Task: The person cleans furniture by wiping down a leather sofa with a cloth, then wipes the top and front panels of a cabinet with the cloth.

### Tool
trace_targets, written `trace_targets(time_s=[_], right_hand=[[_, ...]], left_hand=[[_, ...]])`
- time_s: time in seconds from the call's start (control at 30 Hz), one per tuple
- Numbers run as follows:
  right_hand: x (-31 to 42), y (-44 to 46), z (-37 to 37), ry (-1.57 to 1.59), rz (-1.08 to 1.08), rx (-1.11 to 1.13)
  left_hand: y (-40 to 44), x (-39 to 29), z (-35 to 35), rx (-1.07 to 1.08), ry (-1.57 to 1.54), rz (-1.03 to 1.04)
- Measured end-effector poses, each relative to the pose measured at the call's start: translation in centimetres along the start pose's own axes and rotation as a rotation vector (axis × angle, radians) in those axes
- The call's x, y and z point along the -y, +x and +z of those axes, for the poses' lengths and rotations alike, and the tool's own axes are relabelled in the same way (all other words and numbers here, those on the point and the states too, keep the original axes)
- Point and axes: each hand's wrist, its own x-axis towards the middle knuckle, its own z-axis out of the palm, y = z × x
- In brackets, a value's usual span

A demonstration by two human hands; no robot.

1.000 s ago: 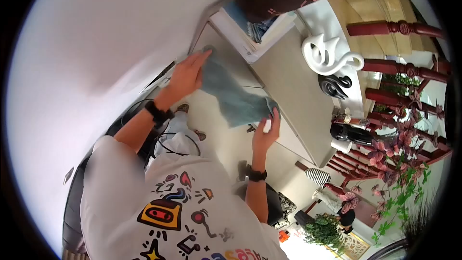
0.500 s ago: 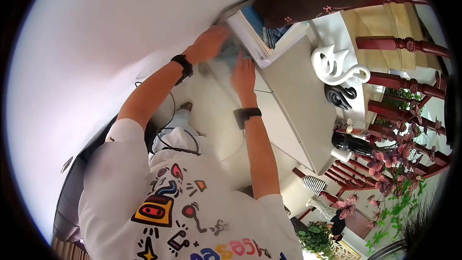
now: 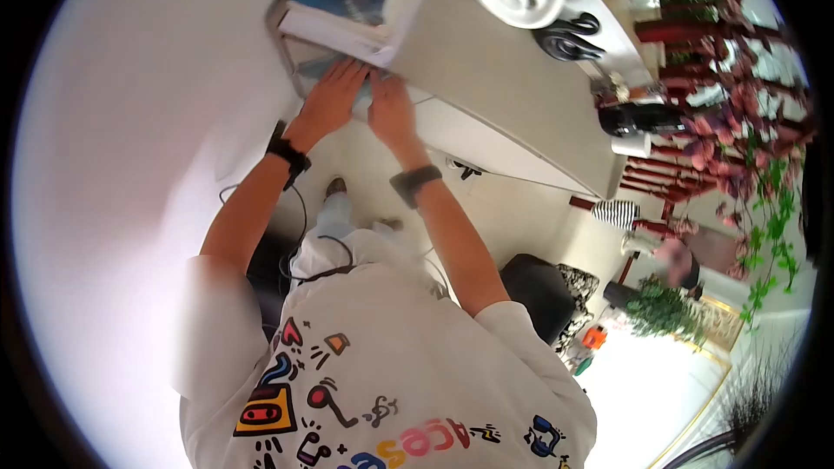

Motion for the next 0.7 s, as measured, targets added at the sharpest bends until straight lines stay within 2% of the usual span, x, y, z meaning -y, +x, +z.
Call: trace_targets(time_s=[0.1,0.23,0.33,0.47,0.6,0.7], right_hand=[[-1.8,-2.2,-1.3,-0.033,0.023,-0.077],[-3.5,-5.5,-3.3,-0.005,0.225,-0.026],[-5.7,-8.1,-4.3,0.044,0.357,-0.078],[-8.8,-11.3,-5.5,-0.023,0.431,-0.11],[-12.4,-15.2,-7.2,-0.042,0.492,-0.146],[-16.0,-18.0,-8.1,-0.065,0.505,-0.222]], left_hand=[[1.1,-2.5,0.3,0.045,-0.069,0.041],[3.3,-6.3,0.3,0.132,-0.107,0.132],[4.7,-9.2,1.8,0.165,-0.11,0.225],[6.3,-13.7,4.5,0.148,-0.139,0.304],[8.0,-18.0,7.8,0.238,-0.146,0.336],[9.5,-21.8,9.6,0.201,-0.161,0.381]])
